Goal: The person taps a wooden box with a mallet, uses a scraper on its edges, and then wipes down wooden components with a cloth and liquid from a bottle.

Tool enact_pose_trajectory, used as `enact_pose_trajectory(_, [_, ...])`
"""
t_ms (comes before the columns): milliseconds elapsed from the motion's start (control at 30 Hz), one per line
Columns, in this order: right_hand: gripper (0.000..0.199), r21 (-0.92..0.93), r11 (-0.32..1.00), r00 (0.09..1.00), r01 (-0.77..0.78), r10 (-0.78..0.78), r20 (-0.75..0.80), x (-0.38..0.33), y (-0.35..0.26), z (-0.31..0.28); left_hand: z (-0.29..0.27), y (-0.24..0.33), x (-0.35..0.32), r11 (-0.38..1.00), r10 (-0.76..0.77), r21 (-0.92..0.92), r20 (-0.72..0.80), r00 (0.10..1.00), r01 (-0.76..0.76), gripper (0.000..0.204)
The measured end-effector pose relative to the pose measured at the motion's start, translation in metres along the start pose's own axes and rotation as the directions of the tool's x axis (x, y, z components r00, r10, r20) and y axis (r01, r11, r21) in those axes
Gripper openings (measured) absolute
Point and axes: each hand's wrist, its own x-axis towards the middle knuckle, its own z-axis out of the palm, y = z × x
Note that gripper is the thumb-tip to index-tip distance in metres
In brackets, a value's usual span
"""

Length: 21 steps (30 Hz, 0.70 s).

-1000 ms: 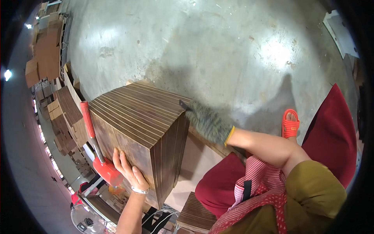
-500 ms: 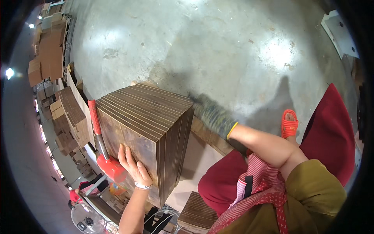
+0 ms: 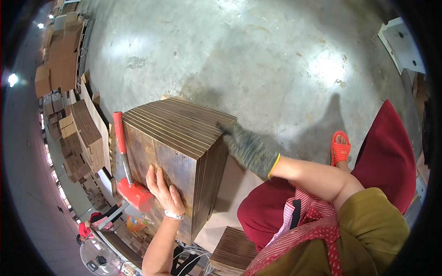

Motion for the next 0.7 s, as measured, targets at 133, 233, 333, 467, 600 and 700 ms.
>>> enact_pose_trajectory(133, [0.033, -0.270, 0.872, 0.898, 0.409, -0.437, -0.051, -0.005, -0.007, 0.005, -0.004, 0.001, 0.001, 0.999, -0.001, -0.036, -0.046, 0.999, -0.001, 0.051])
enact_pose_trajectory(233, [0.031, -0.416, 0.885, 0.869, 0.211, -0.364, -0.334, 0.023, 0.001, 0.015, 0.003, 0.001, 0.005, 1.000, 0.008, -0.005, -0.048, 0.999, -0.008, 0.050])
enact_pose_trajectory(333, [0.026, 0.059, 0.991, 0.993, -0.118, 0.117, 0.028, -0.014, -0.021, 0.012, 0.001, 0.003, 0.003, 1.000, -0.004, -0.001, -0.051, 0.999, 0.004, 0.050])
enact_pose_trajectory(467, [0.028, -0.027, 0.984, 0.985, 0.173, -0.173, 0.015, -0.003, 0.004, 0.002, -0.001, 0.003, 0.002, 1.000, 0.007, -0.008, -0.048, 0.999, -0.007, 0.049])
enact_pose_trajectory(600, [0.025, -0.186, 0.972, 0.985, 0.146, -0.160, -0.063, -0.002, -0.024, -0.001, -0.001, 0.004, 0.004, 1.000, -0.002, 0.015, -0.036, 0.999, 0.002, 0.049])
enact_pose_trajectory(700, [0.030, -0.194, 0.878, 0.879, 0.438, -0.464, -0.115, -0.015, -0.045, 0.002, -0.004, 0.002, 0.000, 1.000, 0.001, -0.008, -0.036, 0.999, -0.001, 0.049])
